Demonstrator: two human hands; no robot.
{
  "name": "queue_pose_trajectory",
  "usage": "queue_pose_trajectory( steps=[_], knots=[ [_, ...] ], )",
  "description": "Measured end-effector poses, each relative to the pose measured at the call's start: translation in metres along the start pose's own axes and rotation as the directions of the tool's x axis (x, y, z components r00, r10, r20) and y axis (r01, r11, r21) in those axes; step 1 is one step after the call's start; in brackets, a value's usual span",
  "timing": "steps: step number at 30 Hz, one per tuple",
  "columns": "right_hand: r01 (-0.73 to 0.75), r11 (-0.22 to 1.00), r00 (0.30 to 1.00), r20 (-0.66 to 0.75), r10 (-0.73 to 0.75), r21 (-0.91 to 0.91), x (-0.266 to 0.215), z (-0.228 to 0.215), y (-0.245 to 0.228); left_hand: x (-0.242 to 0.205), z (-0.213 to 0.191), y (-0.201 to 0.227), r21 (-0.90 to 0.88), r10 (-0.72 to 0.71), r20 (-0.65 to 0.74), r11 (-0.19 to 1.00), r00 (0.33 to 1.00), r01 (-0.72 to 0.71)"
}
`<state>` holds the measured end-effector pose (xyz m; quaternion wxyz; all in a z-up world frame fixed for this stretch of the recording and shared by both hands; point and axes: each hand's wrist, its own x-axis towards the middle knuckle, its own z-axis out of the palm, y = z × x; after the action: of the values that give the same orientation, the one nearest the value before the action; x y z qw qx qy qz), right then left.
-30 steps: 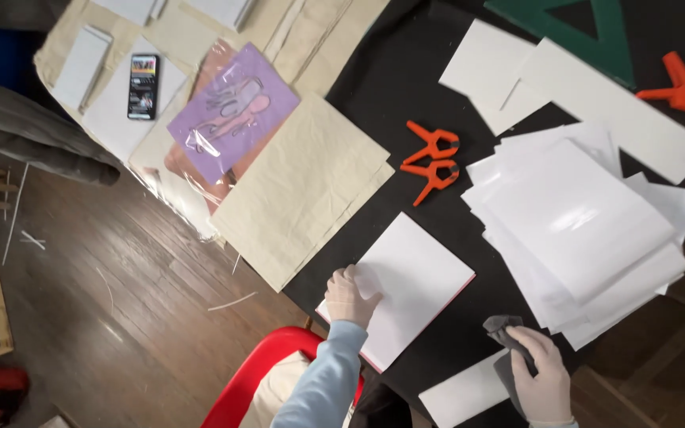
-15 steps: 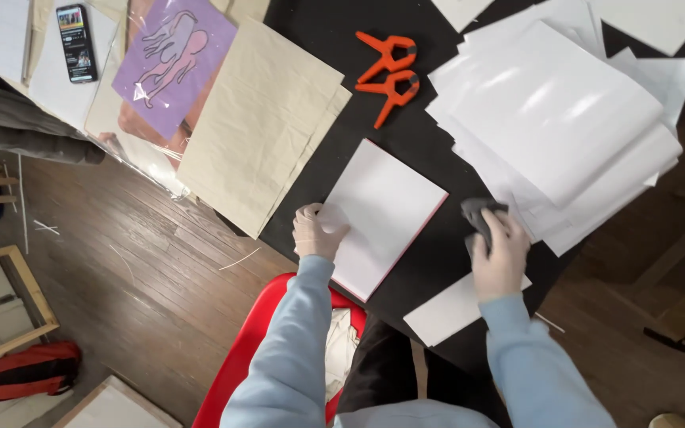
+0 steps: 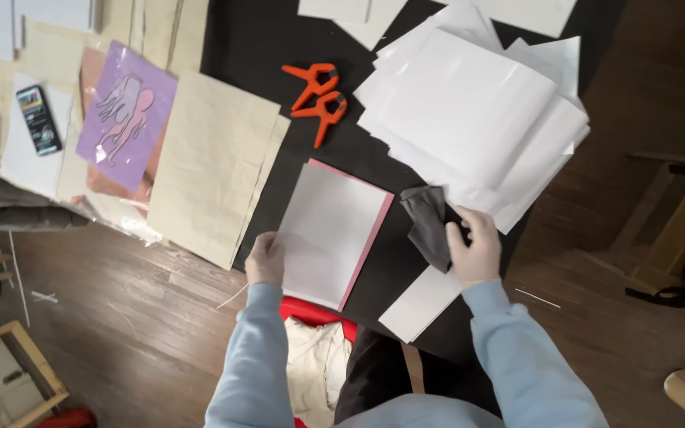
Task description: The person rubs white paper with a cloth, sorts through a stack of prints and paper, wipes a large sheet of tan paper, and then aligns and folds the edge of a grid-marked paper sheet on a table.
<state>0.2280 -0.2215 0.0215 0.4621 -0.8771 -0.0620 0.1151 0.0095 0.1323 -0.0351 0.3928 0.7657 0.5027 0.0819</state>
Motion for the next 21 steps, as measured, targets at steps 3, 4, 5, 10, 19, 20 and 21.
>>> queue_pose_trajectory(
  steps=[3, 4, 5, 10, 19, 20, 21],
  knots=[
    [-0.253, 0.947, 0.966, 0.003, 0.258, 0.198, 0.010, -0.014, 0.036, 0.006, 0.003, -0.012, 0.077, -0.017, 0.021, 0.997, 1.000, 0.015],
    [-0.261, 0.944, 0.965, 0.014, 0.264, 0.199, 0.009, -0.021, 0.034, 0.004, -0.001, -0.011, 0.087, -0.025, 0.018, 0.996, 1.000, 0.023],
    [-0.286, 0.915, 0.958, 0.067, 0.278, 0.283, 0.008, -0.027, 0.031, 0.001, -0.007, -0.010, 0.055, -0.016, 0.069, 0.998, 0.997, 0.012],
    [-0.298, 0.889, 0.945, 0.238, 0.223, 0.349, -0.010, -0.025, 0.031, 0.002, -0.053, 0.003, 0.085, 0.100, 0.195, 0.989, 0.976, -0.118],
    [-0.415, 0.872, 0.748, 0.643, 0.163, 0.261, -0.072, 0.028, -0.043, 0.078, -0.221, 0.048, 0.004, 0.565, 0.111, 0.822, 0.818, -0.569],
    [-0.375, 0.891, 0.740, 0.662, 0.122, 0.256, -0.074, 0.039, -0.038, 0.074, -0.238, 0.119, 0.002, 0.443, 0.051, 0.896, 0.895, -0.444],
    [-0.335, 0.908, 0.729, 0.680, 0.081, 0.251, -0.076, 0.051, -0.037, 0.057, -0.263, 0.188, -0.010, 0.309, -0.006, 0.951, 0.951, -0.309]
  ],
)
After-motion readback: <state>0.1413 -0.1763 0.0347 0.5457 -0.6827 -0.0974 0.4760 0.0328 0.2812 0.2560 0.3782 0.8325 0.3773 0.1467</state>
